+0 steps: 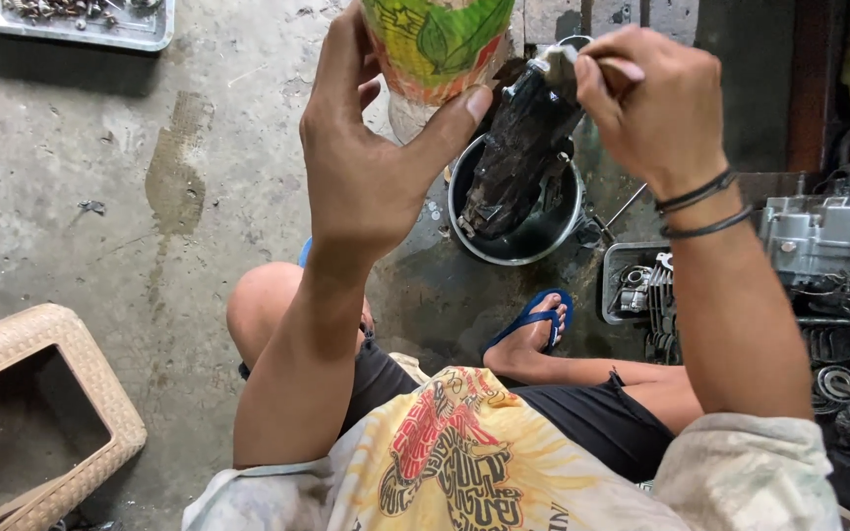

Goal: The person sits on a low stool in a workshop and cleans a black mechanical part, likely an engine cylinder, using a rag and a brush. They pour a liquid from a plastic bottle onto the part and scrub it thoroughly, occasionally rinsing the brush in a metal bowl.

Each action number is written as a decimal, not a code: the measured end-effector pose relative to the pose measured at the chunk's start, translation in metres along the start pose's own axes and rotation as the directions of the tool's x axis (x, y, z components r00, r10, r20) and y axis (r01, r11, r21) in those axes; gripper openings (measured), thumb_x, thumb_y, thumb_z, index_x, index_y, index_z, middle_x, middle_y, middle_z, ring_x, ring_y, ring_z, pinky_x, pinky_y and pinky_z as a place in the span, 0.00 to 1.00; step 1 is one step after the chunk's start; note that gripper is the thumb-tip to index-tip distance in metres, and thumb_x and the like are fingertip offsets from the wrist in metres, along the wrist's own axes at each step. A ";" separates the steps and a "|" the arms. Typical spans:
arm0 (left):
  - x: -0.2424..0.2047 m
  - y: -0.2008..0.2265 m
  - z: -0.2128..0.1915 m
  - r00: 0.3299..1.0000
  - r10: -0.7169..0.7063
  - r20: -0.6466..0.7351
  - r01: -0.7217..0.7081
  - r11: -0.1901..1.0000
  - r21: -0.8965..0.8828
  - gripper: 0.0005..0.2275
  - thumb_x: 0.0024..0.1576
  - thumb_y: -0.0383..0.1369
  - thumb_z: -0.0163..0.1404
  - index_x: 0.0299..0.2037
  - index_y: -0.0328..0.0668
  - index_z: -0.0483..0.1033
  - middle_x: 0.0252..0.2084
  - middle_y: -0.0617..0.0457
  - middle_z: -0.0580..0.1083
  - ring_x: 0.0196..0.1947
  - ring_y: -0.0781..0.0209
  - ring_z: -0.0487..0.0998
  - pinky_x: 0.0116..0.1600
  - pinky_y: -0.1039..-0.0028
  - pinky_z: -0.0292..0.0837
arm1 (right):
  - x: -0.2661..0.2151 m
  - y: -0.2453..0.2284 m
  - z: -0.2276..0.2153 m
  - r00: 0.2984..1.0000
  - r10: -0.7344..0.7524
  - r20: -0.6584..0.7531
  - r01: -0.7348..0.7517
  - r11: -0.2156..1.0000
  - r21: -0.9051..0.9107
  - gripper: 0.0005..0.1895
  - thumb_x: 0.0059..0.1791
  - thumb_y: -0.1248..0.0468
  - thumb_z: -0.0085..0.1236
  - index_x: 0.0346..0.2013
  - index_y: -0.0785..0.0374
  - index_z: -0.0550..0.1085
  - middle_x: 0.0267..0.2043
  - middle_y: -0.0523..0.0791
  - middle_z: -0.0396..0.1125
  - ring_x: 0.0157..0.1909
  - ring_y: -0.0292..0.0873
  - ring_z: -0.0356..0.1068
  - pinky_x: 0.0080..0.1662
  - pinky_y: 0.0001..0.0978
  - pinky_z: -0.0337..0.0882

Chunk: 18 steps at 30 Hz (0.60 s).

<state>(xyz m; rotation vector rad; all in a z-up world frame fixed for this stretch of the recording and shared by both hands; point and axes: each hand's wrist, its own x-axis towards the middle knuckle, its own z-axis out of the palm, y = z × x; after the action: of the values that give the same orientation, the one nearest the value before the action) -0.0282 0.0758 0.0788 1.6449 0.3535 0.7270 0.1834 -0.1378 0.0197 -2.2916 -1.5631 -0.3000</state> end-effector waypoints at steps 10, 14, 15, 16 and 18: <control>0.001 -0.001 0.002 1.000 0.000 0.016 0.000 1.000 -0.008 0.17 0.61 0.33 0.61 0.53 0.50 0.66 0.47 0.59 0.73 0.47 0.64 0.74 0.56 0.70 0.74 | 0.038 0.025 0.018 0.961 -0.065 0.268 0.198 0.838 -0.509 0.18 0.69 0.43 0.55 0.39 0.43 0.80 0.32 0.37 0.72 0.34 0.44 0.73 0.31 0.37 0.69; 0.001 -0.002 0.002 1.000 -0.001 0.026 0.001 1.000 -0.012 0.17 0.61 0.32 0.61 0.54 0.49 0.65 0.48 0.57 0.73 0.48 0.63 0.76 0.57 0.70 0.76 | 0.034 0.039 0.040 0.915 -0.054 0.400 0.342 0.632 -0.696 0.34 0.74 0.37 0.41 0.27 0.43 0.64 0.28 0.33 0.60 0.27 0.38 0.59 0.25 0.32 0.60; 0.002 -0.002 0.002 1.000 -0.001 0.021 0.001 1.000 -0.010 0.17 0.61 0.32 0.61 0.54 0.49 0.65 0.48 0.57 0.73 0.48 0.63 0.76 0.57 0.70 0.76 | 0.039 0.037 0.039 0.914 -0.059 0.401 0.344 0.632 -0.694 0.34 0.74 0.37 0.41 0.27 0.43 0.64 0.28 0.33 0.60 0.27 0.38 0.59 0.25 0.32 0.60; 0.002 -0.002 0.002 1.000 0.011 0.017 -0.011 1.000 -0.010 0.17 0.61 0.32 0.61 0.54 0.49 0.65 0.48 0.57 0.73 0.48 0.63 0.75 0.57 0.71 0.75 | 0.044 0.034 0.037 0.938 -0.079 0.338 0.292 0.703 -0.649 0.27 0.72 0.39 0.47 0.32 0.42 0.68 0.31 0.34 0.62 0.28 0.40 0.62 0.24 0.34 0.61; 0.001 -0.003 0.002 1.000 0.018 0.017 -0.018 1.000 -0.011 0.17 0.61 0.31 0.62 0.54 0.48 0.66 0.48 0.57 0.73 0.48 0.64 0.75 0.57 0.71 0.75 | 0.046 0.032 0.043 0.957 -0.087 0.276 0.241 0.770 -0.591 0.20 0.70 0.41 0.54 0.38 0.42 0.71 0.33 0.35 0.65 0.30 0.42 0.65 0.24 0.37 0.63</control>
<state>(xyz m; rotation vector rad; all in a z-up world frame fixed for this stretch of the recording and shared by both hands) -0.0258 0.0756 0.0765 1.6452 0.3218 0.7265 0.2287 -0.0918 -0.0088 -2.7548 -2.0291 -0.7119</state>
